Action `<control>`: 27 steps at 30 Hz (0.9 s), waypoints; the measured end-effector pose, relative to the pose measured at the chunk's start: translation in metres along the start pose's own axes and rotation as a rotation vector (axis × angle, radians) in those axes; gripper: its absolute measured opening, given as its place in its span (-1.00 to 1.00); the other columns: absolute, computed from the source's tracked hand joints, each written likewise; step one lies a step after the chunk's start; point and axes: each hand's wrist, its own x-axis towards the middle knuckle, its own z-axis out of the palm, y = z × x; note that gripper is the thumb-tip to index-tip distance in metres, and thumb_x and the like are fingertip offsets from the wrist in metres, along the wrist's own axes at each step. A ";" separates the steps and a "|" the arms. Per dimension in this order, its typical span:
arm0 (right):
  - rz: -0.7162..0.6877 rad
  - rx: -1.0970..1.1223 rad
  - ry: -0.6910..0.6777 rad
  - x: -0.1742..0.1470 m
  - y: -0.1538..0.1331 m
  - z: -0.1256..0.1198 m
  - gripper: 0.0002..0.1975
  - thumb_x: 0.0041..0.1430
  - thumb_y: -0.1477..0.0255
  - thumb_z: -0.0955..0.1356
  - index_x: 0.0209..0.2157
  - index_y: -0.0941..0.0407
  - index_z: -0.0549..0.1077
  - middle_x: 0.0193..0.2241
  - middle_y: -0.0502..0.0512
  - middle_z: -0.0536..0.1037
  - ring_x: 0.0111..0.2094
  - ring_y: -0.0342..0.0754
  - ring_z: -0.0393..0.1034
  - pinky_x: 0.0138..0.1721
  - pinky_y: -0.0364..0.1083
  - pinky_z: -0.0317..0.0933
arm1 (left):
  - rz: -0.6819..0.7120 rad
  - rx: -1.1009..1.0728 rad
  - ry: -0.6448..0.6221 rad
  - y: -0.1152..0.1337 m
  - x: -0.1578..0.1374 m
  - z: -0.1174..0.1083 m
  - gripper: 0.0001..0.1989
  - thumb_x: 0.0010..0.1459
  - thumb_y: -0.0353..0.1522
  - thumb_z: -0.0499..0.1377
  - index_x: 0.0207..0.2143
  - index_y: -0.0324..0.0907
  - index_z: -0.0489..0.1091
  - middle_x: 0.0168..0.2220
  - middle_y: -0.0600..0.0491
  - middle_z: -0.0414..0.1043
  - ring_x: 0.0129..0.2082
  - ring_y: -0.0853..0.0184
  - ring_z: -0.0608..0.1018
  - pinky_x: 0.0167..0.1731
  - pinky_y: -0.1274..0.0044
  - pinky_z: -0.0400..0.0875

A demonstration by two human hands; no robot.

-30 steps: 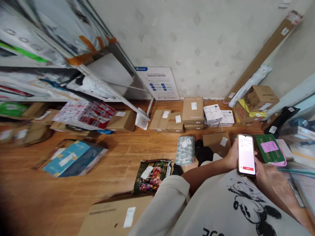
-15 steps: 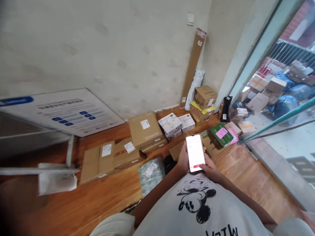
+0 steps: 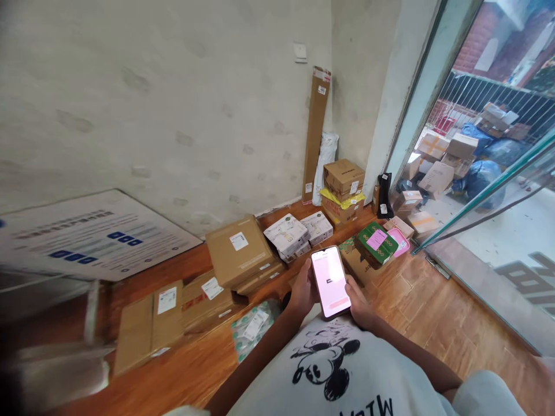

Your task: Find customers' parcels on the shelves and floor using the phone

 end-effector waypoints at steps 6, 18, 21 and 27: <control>-0.026 0.051 0.002 -0.001 -0.004 0.004 -0.43 0.09 -0.16 0.34 -0.13 0.02 0.53 -0.22 0.13 0.59 -0.21 0.10 0.42 -0.14 0.04 0.27 | 0.073 0.090 0.060 -0.001 0.007 0.007 -0.75 -0.01 -0.22 0.36 -0.41 -0.21 0.48 -0.52 0.02 0.57 -0.33 0.08 0.65 -0.23 0.33 0.52; -0.070 0.153 0.021 -0.005 -0.012 0.004 -0.40 0.09 -0.16 0.35 -0.06 0.02 0.52 -0.22 0.11 0.58 -0.26 0.05 0.40 -0.20 0.00 0.25 | 0.135 0.122 0.012 0.005 0.010 0.023 -0.88 0.01 -0.29 0.23 -0.47 -0.14 0.41 -0.53 0.08 0.54 -0.23 0.10 0.64 -0.17 0.35 0.51; -0.089 0.185 0.023 -0.007 -0.013 0.005 -0.39 0.10 -0.17 0.34 -0.05 0.02 0.51 -0.24 0.10 0.58 -0.27 0.04 0.41 -0.22 -0.02 0.25 | 0.114 0.144 0.000 0.004 0.011 0.021 -0.94 0.00 -0.35 0.21 -0.43 -0.15 0.43 -0.50 0.07 0.56 -0.22 0.10 0.64 -0.16 0.35 0.51; -0.116 0.165 0.057 -0.010 -0.010 0.005 -0.37 0.15 -0.17 0.29 0.01 0.03 0.46 -0.13 0.15 0.58 -0.20 0.09 0.45 -0.18 0.01 0.29 | 0.053 0.232 0.018 0.004 0.012 0.022 -0.96 0.03 -0.43 0.17 -0.44 -0.19 0.43 -0.52 0.05 0.57 -0.27 0.11 0.64 -0.15 0.37 0.49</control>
